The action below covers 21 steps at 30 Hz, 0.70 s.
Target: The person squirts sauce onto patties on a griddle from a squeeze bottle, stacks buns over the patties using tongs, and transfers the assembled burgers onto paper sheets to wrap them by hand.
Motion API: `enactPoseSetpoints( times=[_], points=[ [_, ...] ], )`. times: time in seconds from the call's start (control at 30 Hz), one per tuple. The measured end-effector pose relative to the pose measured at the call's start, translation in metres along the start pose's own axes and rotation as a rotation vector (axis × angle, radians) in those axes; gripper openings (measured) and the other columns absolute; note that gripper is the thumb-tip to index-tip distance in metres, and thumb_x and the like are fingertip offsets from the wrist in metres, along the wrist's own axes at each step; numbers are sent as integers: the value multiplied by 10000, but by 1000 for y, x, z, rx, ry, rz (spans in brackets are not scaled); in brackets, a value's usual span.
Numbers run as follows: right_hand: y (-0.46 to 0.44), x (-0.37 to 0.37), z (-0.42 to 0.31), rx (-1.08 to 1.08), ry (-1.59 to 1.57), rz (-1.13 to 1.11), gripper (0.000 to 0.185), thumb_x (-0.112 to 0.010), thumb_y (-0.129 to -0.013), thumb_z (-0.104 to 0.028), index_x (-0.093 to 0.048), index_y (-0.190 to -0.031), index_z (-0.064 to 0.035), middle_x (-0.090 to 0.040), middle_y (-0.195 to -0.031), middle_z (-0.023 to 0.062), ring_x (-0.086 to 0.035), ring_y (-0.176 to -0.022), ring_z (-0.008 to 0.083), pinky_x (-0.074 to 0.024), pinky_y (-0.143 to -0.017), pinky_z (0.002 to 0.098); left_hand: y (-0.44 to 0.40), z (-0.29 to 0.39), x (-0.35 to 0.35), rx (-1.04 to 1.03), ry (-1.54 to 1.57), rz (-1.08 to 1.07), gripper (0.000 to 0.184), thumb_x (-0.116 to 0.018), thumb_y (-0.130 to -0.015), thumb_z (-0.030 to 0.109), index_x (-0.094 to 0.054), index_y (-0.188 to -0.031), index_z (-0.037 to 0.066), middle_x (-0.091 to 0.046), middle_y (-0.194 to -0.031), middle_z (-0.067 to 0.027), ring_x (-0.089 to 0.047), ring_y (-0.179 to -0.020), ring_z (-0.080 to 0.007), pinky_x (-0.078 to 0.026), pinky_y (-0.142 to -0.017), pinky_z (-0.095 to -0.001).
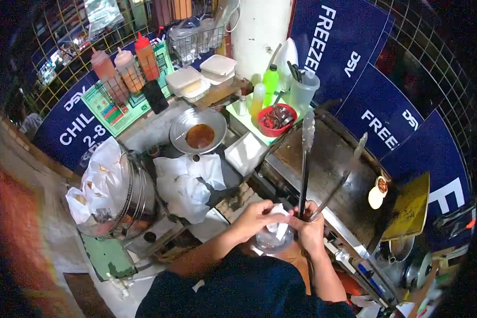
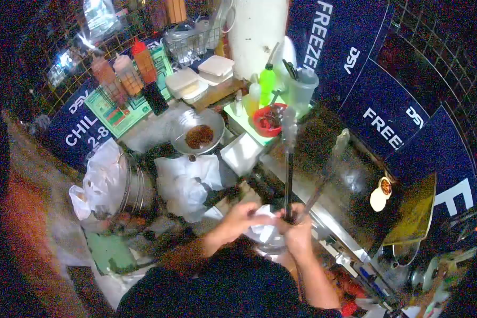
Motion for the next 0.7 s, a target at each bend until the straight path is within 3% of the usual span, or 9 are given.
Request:
enactPoseSetpoints(
  times=[0.03, 0.1, 0.17, 0.23, 0.3, 0.43, 0.5, 0.6, 0.7],
  points=[
    [1, 2, -1, 4, 4, -3, 309, -751, -764, 92, -537, -925, -63, -635, -831, 21, -578, -686, 91, -466, -588, 238, 2, -10, 8, -6, 3, 1, 278, -780, -862, 237, -601, -809, 31, -582, -715, 20, -502, -672, -68, -412, -565, -270],
    [2, 6, -1, -54, -6, 11, 310, -725, -766, 113, -529, -932, -61, -634, -833, 28, -575, -672, 94, -464, -582, 240, 1, -28, 29, -331, -558, 70, 302, -820, -796, 212, -587, -791, 20, -573, -688, -22, -540, -660, -99, -436, -572, -312],
    [6, 13, 3, -22, -35, 7, 311, -714, -763, 117, -523, -935, -57, -636, -838, 36, -577, -666, 100, -471, -589, 245, 9, -31, 46, -387, -855, 337, 257, -781, -704, 52, -530, -752, 25, -588, -705, -138, -615, -655, -293, -470, -594, -398],
    [11, 17, 7, -3, -130, 9, 314, -724, -755, 110, -520, -928, -54, -633, -835, 38, -582, -670, 106, -472, -592, 246, 13, -31, 68, -455, -872, 478, 218, -741, -696, -2, -538, -769, 31, -612, -758, -159, -621, -696, -355, -482, -602, -410],
    [11, 24, 32, 50, -23, 0, 313, -746, -750, 89, -527, -919, -57, -636, -836, 39, -582, -671, 109, -459, -580, 253, 16, -44, 82, -445, -730, 542, 230, -734, -680, -32, -539, -785, 29, -612, -768, -145, -629, -688, -316, -491, -611, -392],
    [25, 25, 66, 51, 229, 18, 223, -758, -804, 2, -555, -887, -41, -608, -732, 11, -551, -615, 83, -437, -549, 243, 14, -78, 104, -383, -494, 330, 183, -684, -722, -94, -661, -874, 5, -658, -828, -145, -657, -727, -247, -514, -642, -341],
    [29, 31, 73, 51, 236, 59, 246, -769, -803, -16, -557, -925, -39, -606, -740, 9, -547, -610, 84, -439, -544, 246, 15, -71, 106, -317, -562, 314, 149, -660, -773, -67, -694, -900, 3, -675, -874, -164, -671, -765, -292, -528, -685, -359],
    [38, 48, 68, -45, 117, 139, 310, -785, -792, -21, -554, -998, -41, -595, -747, -1, -542, -601, 85, -442, -526, 260, -4, -74, 125, -347, -848, 513, 73, -621, -823, 6, -676, -870, 0, -652, -935, -217, -632, -879, -418, -512, -784, -442],
    [48, 72, 50, -130, 53, 90, 347, -764, -844, -194, -538, -1070, -58, -578, -792, -7, -549, -656, 89, -447, -579, 249, -58, -113, 169, -454, -1011, 377, 68, -581, -826, -2, -641, -853, -19, -634, -942, -228, -617, -911, -427, -503, -791, -463]
  ],
)
Point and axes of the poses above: each hand's wrist, its own y-axis away from the middle knuckle, its own x-axis out of the back of the hand, z = x × y, the point moved 2 cm from there along -y, towards the middle knuckle
